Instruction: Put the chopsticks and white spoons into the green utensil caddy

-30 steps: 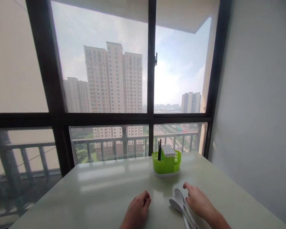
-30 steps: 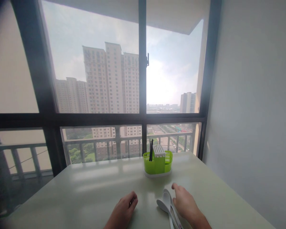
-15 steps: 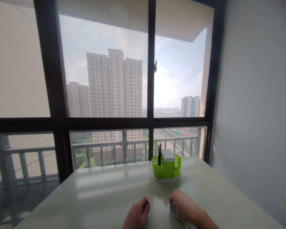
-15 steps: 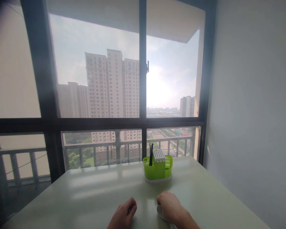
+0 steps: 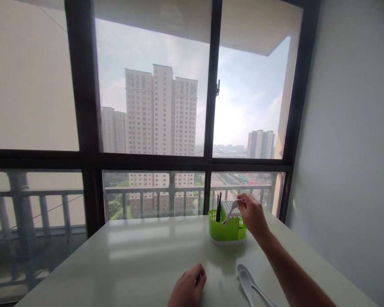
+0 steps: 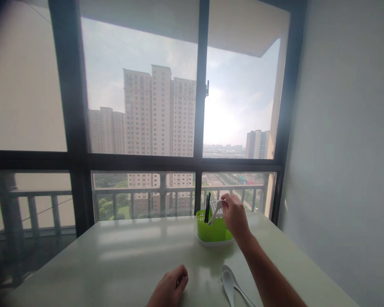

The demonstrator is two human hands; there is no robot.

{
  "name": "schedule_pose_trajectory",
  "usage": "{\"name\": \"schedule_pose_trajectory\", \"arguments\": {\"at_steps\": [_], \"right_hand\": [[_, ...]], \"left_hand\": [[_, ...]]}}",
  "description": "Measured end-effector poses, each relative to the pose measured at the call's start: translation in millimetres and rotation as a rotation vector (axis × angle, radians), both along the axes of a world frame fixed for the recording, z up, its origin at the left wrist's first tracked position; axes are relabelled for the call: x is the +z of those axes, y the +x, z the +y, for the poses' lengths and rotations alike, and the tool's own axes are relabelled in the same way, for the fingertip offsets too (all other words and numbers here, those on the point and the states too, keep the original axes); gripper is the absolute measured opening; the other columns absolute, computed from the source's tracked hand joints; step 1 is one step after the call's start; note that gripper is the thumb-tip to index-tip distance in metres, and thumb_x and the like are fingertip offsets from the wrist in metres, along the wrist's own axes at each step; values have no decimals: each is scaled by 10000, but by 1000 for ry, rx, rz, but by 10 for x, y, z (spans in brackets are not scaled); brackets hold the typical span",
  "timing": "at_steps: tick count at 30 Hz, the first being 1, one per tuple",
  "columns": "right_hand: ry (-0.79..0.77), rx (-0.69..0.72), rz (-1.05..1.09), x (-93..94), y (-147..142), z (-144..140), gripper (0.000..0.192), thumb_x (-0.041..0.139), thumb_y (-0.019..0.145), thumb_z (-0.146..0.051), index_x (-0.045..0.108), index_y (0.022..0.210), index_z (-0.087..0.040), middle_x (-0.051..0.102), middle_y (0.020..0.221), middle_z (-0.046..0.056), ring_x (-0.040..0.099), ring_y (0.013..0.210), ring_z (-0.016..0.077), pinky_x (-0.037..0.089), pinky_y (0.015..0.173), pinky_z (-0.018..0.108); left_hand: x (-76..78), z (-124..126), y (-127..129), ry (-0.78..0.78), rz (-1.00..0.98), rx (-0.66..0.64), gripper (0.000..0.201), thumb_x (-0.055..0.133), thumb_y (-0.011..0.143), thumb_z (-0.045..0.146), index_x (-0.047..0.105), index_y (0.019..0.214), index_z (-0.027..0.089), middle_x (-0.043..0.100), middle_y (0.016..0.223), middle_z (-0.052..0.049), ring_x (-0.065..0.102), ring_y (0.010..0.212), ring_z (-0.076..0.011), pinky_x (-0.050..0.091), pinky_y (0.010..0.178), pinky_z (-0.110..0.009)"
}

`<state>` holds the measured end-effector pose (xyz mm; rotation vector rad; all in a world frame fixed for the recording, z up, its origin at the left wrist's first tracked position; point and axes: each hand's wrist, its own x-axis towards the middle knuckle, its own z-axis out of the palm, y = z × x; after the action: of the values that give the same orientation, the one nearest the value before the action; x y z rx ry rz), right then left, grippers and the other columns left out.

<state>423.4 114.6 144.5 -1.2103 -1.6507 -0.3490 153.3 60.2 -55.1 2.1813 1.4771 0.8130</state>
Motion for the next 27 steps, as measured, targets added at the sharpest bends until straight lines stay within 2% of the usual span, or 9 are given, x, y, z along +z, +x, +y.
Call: {"name": "schedule_pose_trajectory", "arguments": {"at_steps": [3, 6, 12, 15, 17, 20, 22, 24, 27], "right_hand": [[59, -104, -178, -138, -187, 158, 153, 505, 945, -123, 636, 976, -196, 657, 890, 52, 574, 769, 179, 403, 694, 272], [79, -175, -391, -333, -334, 306, 171, 551, 901, -65, 649, 908, -206, 658, 857, 63, 567, 870, 224, 408, 793, 317], [26, -126, -626, -692, -405, 519, 225, 591, 868, -45, 707, 901, -235, 690, 854, 73, 563, 1033, 271, 415, 883, 374], [4, -33, -641, -778, -338, 498, 219, 599, 863, -57, 726, 921, -225, 719, 1060, 83, 518, 1215, 276, 393, 1009, 408], [-8, 9, -621, -782, -284, 422, 252, 594, 846, -58, 734, 984, -216, 682, 1244, 86, 453, 1323, 288, 328, 1111, 457], [-24, 51, -580, -734, -225, 243, 441, 573, 790, -28, 702, 1171, -211, 586, 1419, 87, 365, 1413, 307, 236, 1186, 508], [-29, 45, -494, -700, -194, 101, 496, 549, 783, -19, 675, 1225, -206, 596, 1391, 109, 402, 1377, 309, 273, 1163, 505], [-85, 12, -373, -698, -155, -42, 408, 509, 821, -35, 691, 1147, -200, 665, 1214, 122, 529, 1207, 283, 383, 1059, 450], [-383, 81, -365, -794, -61, -233, 243, 506, 871, -122, 705, 980, -209, 669, 943, 61, 609, 880, 202, 455, 817, 314]], "left_hand": [[13, -6, -5, 1, 12, 2, 173, 454, 976, 289, 603, 900, 243, 722, 914, -18, 640, 873, -173, 410, 784, -232], [4, 0, -13, 7, 10, 4, 175, 458, 970, 291, 609, 897, 242, 724, 915, -22, 638, 877, -177, 412, 788, -238], [-34, 47, -15, -2, 21, -1, 180, 461, 962, 268, 625, 897, 232, 734, 912, -27, 641, 850, -170, 405, 765, -236], [-40, 45, -10, -11, 23, -9, 179, 463, 963, 263, 631, 909, 231, 735, 922, -26, 643, 860, -166, 402, 765, -228], [-38, 32, -5, -12, 26, -8, 177, 468, 965, 265, 634, 911, 232, 734, 930, -26, 642, 870, -168, 399, 767, -226], [-26, 7, 0, -8, 21, -4, 172, 473, 967, 265, 632, 909, 237, 733, 932, -24, 640, 875, -171, 395, 771, -226], [-12, -6, -1, -10, 15, -4, 172, 471, 970, 268, 629, 910, 238, 731, 927, -23, 638, 872, -172, 395, 771, -226], [4, -17, -4, -15, 13, -6, 168, 472, 971, 272, 627, 914, 239, 729, 922, -22, 637, 870, -171, 396, 771, -225], [21, -29, -8, -8, 11, -6, 159, 475, 972, 273, 622, 924, 241, 723, 911, -14, 635, 868, -167, 397, 773, -219]]}}
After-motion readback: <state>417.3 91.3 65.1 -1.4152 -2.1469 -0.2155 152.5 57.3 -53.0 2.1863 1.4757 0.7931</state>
